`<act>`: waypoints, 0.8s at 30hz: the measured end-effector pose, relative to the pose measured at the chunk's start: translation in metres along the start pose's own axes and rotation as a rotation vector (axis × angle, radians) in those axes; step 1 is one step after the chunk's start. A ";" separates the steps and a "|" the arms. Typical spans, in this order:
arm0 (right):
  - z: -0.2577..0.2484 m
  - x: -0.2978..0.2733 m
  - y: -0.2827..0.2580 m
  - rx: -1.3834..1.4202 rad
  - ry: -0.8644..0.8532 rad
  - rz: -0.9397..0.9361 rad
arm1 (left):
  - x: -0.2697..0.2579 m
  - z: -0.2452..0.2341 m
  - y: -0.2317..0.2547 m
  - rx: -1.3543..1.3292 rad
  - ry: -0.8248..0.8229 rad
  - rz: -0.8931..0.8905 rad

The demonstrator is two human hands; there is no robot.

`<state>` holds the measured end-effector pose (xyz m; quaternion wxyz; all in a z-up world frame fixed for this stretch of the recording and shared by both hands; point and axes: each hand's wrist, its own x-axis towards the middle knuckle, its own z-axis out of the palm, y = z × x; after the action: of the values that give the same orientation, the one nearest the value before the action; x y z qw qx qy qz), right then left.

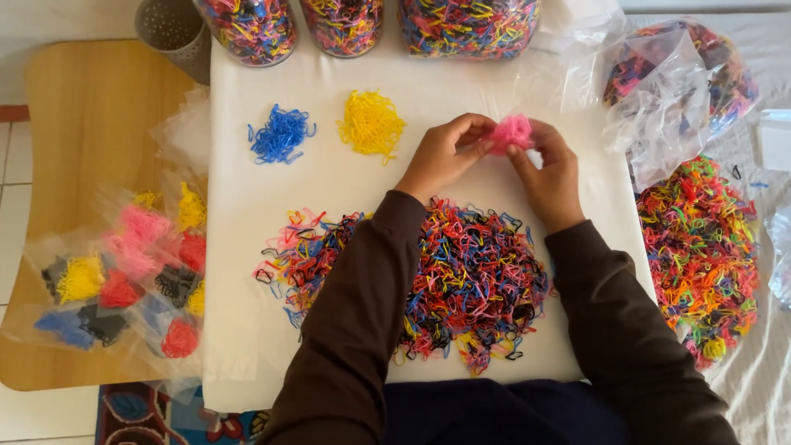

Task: Sorting mixed colorful rubber bands into color-specific piles and small plastic bags

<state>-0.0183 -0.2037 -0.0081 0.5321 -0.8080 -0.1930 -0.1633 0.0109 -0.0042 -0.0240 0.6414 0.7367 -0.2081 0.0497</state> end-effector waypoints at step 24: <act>-0.003 0.000 0.000 0.024 -0.088 -0.004 | 0.000 0.001 -0.005 0.051 -0.044 -0.044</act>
<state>-0.0183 -0.2064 -0.0066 0.5325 -0.8076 -0.2197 -0.1263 0.0129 -0.0043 -0.0285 0.6186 0.7582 -0.2047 0.0245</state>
